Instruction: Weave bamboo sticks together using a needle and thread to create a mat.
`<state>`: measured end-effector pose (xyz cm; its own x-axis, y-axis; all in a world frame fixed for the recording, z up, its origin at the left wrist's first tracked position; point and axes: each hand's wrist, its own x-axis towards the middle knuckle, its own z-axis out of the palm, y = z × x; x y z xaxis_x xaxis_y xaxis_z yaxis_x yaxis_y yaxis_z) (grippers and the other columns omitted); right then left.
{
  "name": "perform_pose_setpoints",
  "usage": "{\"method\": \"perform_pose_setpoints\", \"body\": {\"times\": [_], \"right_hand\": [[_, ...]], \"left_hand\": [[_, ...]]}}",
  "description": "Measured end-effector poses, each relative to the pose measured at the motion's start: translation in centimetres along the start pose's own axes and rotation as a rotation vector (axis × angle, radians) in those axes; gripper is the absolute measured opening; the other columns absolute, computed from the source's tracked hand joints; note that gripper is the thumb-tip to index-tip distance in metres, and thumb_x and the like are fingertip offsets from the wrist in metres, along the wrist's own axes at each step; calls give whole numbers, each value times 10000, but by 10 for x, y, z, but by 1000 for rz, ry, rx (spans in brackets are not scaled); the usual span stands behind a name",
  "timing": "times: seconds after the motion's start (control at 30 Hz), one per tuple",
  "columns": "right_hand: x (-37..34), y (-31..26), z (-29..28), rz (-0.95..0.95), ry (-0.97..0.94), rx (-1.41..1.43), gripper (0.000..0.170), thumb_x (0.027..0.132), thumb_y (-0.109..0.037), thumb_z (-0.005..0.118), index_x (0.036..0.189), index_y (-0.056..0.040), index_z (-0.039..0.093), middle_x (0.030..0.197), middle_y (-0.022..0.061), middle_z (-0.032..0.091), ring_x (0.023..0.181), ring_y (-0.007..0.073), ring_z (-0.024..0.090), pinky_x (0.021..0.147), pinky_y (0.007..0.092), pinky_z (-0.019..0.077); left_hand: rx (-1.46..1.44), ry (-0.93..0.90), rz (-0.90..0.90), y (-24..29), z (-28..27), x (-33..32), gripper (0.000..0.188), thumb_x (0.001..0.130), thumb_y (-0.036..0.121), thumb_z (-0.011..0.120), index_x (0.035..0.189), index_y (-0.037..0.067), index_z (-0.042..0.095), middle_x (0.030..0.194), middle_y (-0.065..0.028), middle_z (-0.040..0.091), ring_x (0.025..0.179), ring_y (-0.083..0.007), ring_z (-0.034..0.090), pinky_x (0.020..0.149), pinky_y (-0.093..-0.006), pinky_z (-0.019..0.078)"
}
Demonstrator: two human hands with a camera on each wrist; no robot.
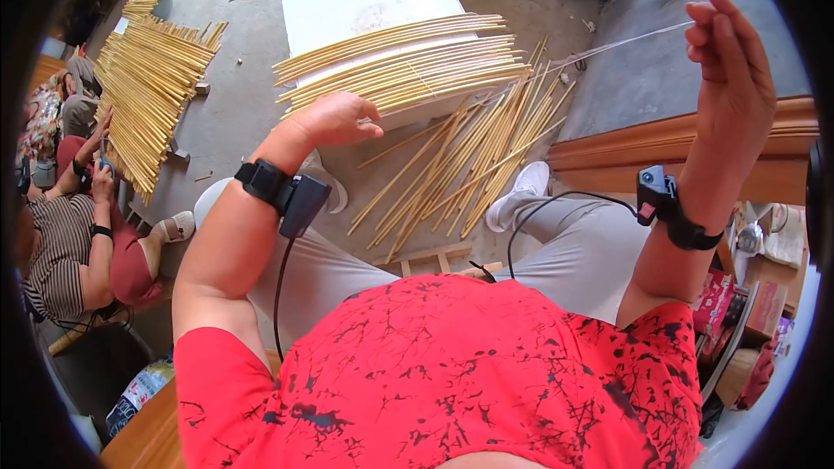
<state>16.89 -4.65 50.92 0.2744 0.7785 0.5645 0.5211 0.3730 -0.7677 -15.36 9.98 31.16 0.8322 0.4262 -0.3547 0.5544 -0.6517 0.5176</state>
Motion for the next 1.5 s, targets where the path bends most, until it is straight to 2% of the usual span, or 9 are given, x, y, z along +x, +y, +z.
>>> {"method": "perform_pose_setpoints", "body": {"times": [0.47,0.73,0.97,1.0,1.07,1.17,1.27,1.33,1.5], "right_hand": [[8,-30,-31,-232,453,221,203,894,-16,421,1021,127,488,1023,231,568,947,332,587,946,385,440],[-12,-23,-65,-217,673,263,172,847,69,422,974,131,520,898,237,584,888,325,599,918,519,448],[-14,15,-147,-236,475,565,154,784,99,453,867,100,584,833,220,608,773,328,615,854,495,491],[-22,9,-134,-228,482,555,154,784,99,453,867,100,584,833,220,608,773,328,615,854,495,491],[-31,9,-89,-315,542,409,116,893,-111,488,956,-16,508,759,45,534,662,163,543,668,230,521],[-22,38,-99,-293,587,410,90,838,4,495,883,42,564,788,133,583,714,220,589,761,317,522],[-28,66,-84,-260,728,338,151,809,9,531,919,86,599,889,200,623,784,264,625,854,428,495],[-42,77,-53,-292,571,379,213,816,-80,602,1003,19,573,850,85,597,741,142,579,708,248,474],[-35,127,-63,54,686,93,133,843,-58,555,940,15,609,786,68,608,704,132,577,695,238,456]], "left_hand": [[133,-340,-169,7,84,39,557,796,398,586,1204,31,488,1216,-175,487,1111,-333,474,927,-395,394],[9,-18,-318,-5,140,101,789,739,400,655,1329,26,289,1276,-222,407,1175,-345,412,969,-402,365],[-126,185,-335,-17,174,168,774,730,387,666,1314,23,311,1242,-239,447,1169,-337,429,948,-393,388],[-139,188,-347,-19,172,178,675,738,361,655,1250,12,386,1130,-222,519,1079,-323,495,893,-382,417],[-147,165,-358,-20,177,192,581,747,335,644,1186,2,461,1018,-206,592,990,-309,561,838,-371,446],[-740,129,-367,-30,200,195,195,790,208,568,868,29,565,661,-52,582,600,-159,528,581,-309,412],[-967,28,-422,-1,182,170,158,851,209,543,895,58,550,706,-36,593,660,-117,537,597,-289,420],[-1045,21,-360,7,180,157,140,864,210,534,893,75,554,728,-38,608,664,-114,538,613,-279,421],[-1190,-176,-283,30,175,135,120,861,198,551,899,85,564,803,-50,641,694,-104,551,633,-248,411]]}}
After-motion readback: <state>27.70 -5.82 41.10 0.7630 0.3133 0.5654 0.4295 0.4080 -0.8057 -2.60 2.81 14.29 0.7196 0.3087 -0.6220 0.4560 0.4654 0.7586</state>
